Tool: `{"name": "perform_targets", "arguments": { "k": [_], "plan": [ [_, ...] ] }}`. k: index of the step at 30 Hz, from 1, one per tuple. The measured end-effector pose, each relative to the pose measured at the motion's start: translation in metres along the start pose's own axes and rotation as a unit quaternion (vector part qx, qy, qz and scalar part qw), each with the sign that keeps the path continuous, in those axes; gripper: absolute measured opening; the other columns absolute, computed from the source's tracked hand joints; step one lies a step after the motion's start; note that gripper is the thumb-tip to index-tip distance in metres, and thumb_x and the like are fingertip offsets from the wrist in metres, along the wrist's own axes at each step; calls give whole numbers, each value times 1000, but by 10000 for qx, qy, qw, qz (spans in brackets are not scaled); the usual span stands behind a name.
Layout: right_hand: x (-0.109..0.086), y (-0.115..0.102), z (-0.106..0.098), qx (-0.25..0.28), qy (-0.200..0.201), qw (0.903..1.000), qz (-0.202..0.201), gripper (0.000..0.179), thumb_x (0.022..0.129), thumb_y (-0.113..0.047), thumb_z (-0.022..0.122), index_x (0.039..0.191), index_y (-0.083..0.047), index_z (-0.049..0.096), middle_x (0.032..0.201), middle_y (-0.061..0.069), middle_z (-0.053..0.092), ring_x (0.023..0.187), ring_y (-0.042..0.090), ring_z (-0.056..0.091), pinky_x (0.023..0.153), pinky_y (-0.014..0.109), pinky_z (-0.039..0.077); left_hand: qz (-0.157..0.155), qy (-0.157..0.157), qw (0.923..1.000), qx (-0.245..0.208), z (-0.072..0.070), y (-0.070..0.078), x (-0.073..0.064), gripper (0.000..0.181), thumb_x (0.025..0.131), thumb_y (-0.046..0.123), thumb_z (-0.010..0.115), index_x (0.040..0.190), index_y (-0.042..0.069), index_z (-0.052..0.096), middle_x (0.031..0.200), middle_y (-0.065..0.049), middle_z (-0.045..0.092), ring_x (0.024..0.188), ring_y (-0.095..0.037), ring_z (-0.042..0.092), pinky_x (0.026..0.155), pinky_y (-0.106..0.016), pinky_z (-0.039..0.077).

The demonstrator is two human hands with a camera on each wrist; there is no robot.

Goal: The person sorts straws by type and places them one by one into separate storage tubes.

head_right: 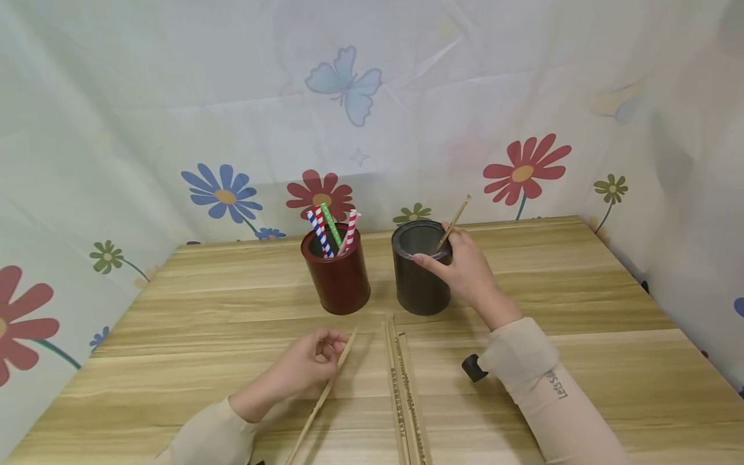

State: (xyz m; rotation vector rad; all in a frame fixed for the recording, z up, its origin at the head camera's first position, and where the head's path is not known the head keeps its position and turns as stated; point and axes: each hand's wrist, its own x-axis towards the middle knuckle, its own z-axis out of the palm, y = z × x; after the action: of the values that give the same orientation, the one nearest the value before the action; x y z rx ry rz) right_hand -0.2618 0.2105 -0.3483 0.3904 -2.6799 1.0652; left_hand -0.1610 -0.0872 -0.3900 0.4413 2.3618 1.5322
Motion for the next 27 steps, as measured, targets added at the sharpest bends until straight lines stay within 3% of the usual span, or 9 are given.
{"name": "perform_targets", "arguments": {
  "k": [8,15,22,27],
  "plan": [
    [0,-1,0,28,-19,10000,-6,87,88,-48,63,149,3,26,149,29,34,137,45,34,107,58,36,419,-161,9977,-501,-6,10,4,44,79,-11,51,123,-11,49,101,-10,49,84,-13,51,67,-25,58],
    [-1,-1,1,17,3,10000,-26,87,89,-48,63,149,3,27,149,30,34,137,45,34,107,59,35,843,-170,9909,-1038,-4,25,11,42,80,-13,49,123,-11,46,100,-9,47,85,-12,51,69,-34,59],
    [0,0,2,39,18,10000,-49,86,89,-47,63,149,3,26,149,30,34,136,45,35,104,58,39,1261,151,9775,-1684,-7,45,25,42,84,-15,50,126,-12,46,99,-6,49,85,-13,51,70,-32,59],
    [-1,-1,2,29,36,10000,-69,86,89,-46,63,149,3,26,148,31,34,135,46,37,105,59,37,1721,402,9642,-1976,-11,66,40,41,87,-14,51,128,-12,46,99,-2,50,84,-10,52,71,-30,59]
  ]
}}
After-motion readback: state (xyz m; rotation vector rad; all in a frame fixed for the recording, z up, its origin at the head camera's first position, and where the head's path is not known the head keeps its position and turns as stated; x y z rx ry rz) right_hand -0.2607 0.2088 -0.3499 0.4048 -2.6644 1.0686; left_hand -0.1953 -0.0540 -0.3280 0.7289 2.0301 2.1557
